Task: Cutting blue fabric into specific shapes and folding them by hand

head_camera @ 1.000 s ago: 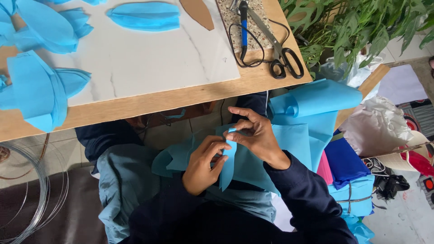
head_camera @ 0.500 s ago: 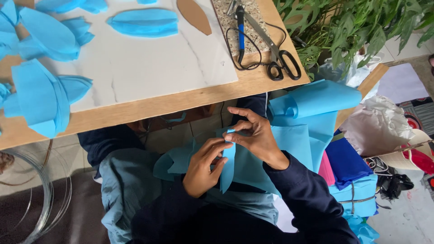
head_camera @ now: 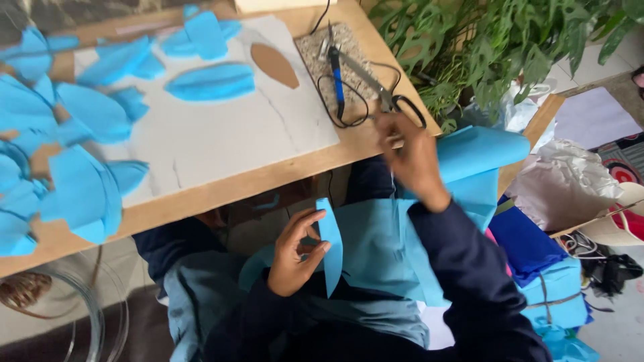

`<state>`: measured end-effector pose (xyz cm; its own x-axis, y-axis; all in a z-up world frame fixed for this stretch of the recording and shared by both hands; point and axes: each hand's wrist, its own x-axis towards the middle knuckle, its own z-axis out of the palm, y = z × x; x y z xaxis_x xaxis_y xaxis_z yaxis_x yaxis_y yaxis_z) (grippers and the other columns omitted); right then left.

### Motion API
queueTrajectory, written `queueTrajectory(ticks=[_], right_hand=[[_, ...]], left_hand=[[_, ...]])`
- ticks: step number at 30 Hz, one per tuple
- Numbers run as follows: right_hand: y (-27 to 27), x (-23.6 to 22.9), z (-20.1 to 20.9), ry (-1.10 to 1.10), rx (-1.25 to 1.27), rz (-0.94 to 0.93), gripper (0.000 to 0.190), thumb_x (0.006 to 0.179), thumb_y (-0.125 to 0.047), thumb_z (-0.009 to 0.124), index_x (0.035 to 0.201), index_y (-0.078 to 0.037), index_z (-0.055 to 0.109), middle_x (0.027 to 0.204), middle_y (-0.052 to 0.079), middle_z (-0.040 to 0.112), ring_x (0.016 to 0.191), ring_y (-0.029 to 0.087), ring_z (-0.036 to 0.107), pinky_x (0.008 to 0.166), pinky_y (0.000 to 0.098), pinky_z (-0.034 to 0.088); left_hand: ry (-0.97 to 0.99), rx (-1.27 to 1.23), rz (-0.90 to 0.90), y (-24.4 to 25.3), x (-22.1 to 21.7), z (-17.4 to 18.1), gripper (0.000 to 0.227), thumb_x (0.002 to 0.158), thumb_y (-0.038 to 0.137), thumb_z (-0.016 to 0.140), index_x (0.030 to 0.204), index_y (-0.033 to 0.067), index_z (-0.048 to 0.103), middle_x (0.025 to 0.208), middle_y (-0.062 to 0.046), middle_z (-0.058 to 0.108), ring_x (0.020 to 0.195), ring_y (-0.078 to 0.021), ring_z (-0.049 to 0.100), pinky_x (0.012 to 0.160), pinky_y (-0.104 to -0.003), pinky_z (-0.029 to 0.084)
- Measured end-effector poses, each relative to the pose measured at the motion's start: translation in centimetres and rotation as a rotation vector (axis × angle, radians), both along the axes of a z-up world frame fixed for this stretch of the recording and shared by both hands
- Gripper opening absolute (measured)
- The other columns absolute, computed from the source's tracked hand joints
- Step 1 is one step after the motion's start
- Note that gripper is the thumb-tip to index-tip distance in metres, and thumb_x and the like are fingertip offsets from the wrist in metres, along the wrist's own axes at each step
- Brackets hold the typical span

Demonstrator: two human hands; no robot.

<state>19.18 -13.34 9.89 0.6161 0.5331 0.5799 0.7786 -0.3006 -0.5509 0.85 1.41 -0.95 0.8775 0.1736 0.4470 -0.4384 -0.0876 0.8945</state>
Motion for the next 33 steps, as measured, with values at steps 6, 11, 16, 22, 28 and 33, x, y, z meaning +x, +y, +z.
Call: queueTrajectory(ticks=[6, 11, 16, 22, 28, 33], right_hand=[[-0.7, 12.3, -7.2, -0.074, -0.559, -0.337, 0.017, 0.078, -0.017, 0.059, 0.089, -0.006, 0.054, 0.081, 0.021, 0.055, 0.065, 0.045, 0.053, 0.051, 0.0536, 0.041], [0.4, 12.4, -4.4, 0.051, -0.711, -0.285, 0.04, 0.07, -0.016, 0.068, 0.106, -0.004, 0.055, 0.078, 0.021, 0.058, 0.073, 0.04, 0.055, 0.055, 0.0491, 0.042], [0.4, 12.8, -5.0, 0.088, -0.787, -0.298, 0.05, 0.068, -0.014, 0.066, 0.116, -0.009, 0.053, 0.085, 0.023, 0.059, 0.081, 0.04, 0.056, 0.06, 0.0482, 0.046], [-4.2, 6.5, -2.8, 0.131, -0.587, -0.492, 0.044, 0.07, -0.02, 0.059, 0.111, -0.011, 0.047, 0.085, 0.021, 0.061, 0.078, 0.042, 0.058, 0.06, 0.0478, 0.044], [-8.7, -3.9, -4.8, 0.508, 0.338, -0.024, 0.059, 0.065, -0.005, 0.071, 0.113, -0.011, 0.036, 0.087, 0.006, 0.054, 0.076, 0.014, 0.054, 0.07, 0.0264, 0.049], [-8.3, -10.8, -6.7, 0.959, 0.108, 0.534, 0.085, 0.065, -0.056, 0.072, 0.123, -0.006, 0.033, 0.093, 0.007, 0.047, 0.077, 0.014, 0.049, 0.067, 0.0257, 0.044]], left_hand=[[-0.002, -0.068, -0.028, 0.7, -0.2, 1.9, 0.049, 0.084, 0.009, 0.06, 0.128, 0.0081, 0.04, 0.078, -0.005, 0.051, 0.053, -0.0071, 0.038, 0.045, -0.022, 0.03], [-0.005, -0.113, -0.052, 0.9, -0.1, 2.0, 0.051, 0.083, 0.007, 0.059, 0.13, 0.0051, 0.037, 0.092, -0.006, 0.05, 0.065, -0.0097, 0.046, 0.051, -0.023, 0.039], [-0.045, -0.135, -0.047, 1.4, 0.0, 1.8, 0.052, 0.083, 0.006, 0.059, 0.13, 0.0038, 0.036, 0.111, -0.007, 0.044, 0.073, -0.0115, 0.049, 0.056, -0.025, 0.042], [-0.001, -0.165, -0.004, 2.2, 0.1, 1.9, 0.053, 0.08, 0.001, 0.06, 0.129, 0.0047, 0.038, 0.113, -0.006, 0.044, 0.073, -0.0093, 0.05, 0.061, -0.022, 0.045], [-0.065, -0.118, -0.063, 1.4, 0.3, 2.8, 0.049, 0.088, 0.01, 0.054, 0.132, 0.0063, 0.033, 0.101, -0.005, 0.045, 0.069, -0.0122, 0.042, 0.058, -0.03, 0.036], [-0.025, -0.141, -0.117, -0.1, 0.3, 3.3, 0.049, 0.086, 0.01, 0.057, 0.13, 0.0058, 0.036, 0.1, -0.006, 0.047, 0.07, -0.0114, 0.046, 0.056, -0.024, 0.041]])
